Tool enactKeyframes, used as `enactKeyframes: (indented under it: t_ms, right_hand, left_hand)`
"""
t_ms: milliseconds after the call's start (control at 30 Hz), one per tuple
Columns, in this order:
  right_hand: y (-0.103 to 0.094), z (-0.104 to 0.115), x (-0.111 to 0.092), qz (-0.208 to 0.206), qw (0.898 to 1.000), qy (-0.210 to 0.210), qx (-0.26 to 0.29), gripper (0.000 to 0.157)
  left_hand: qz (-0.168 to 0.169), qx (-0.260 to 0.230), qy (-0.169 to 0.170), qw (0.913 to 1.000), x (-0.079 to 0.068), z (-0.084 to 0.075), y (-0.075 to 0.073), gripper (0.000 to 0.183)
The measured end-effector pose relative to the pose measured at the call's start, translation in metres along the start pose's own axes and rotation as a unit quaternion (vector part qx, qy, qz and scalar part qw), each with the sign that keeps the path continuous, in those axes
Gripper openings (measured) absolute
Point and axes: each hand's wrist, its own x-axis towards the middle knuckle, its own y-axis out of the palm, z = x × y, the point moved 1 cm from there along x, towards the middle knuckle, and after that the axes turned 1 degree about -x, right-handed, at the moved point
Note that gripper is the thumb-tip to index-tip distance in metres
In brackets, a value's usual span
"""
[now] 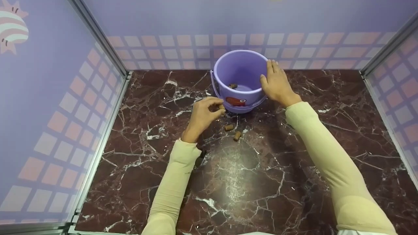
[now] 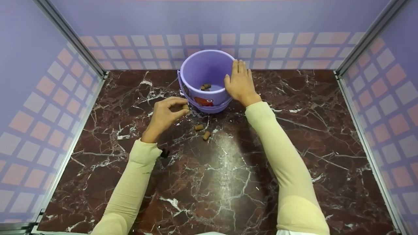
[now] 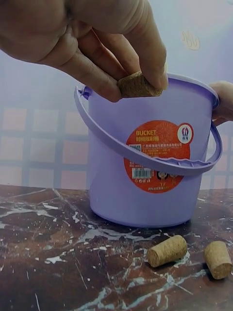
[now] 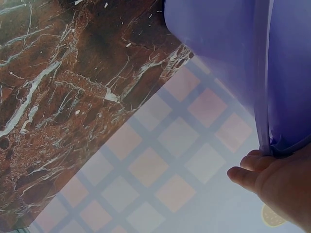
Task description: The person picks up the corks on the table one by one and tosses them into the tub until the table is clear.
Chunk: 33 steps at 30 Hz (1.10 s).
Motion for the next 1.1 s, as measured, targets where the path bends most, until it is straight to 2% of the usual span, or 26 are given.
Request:
enactKeyframes:
  t_ms: [233, 533, 667, 1100]
  right_hand:
    - [0.0, -0.001, 0.0, 0.01, 1.0, 0.002, -0.003, 0.073]
    - [-0.001, 0.0, -0.001, 0.01, 1.0, -0.001, -0.006, 0.073]
    - [-0.002, 0.0, -0.001, 0.011, 1.0, 0.0, -0.004, 0.073]
    - [-0.002, 0.001, 0.0, 0.014, 1.0, 0.003, -0.011, 0.073]
  left_hand:
    - [0.008, 0.023, 0.013, 0.9996, 0.008, -0.004, -0.003, 0.026]
    - [0.01, 0.023, 0.035, 0.9991, 0.019, -0.013, -0.005, 0.02]
    - [0.017, 0.029, 0.035, 0.9988, 0.022, -0.015, -0.005, 0.021]
    - [0.015, 0.01, 0.049, 0.9986, 0.04, -0.022, -0.006, 0.023]
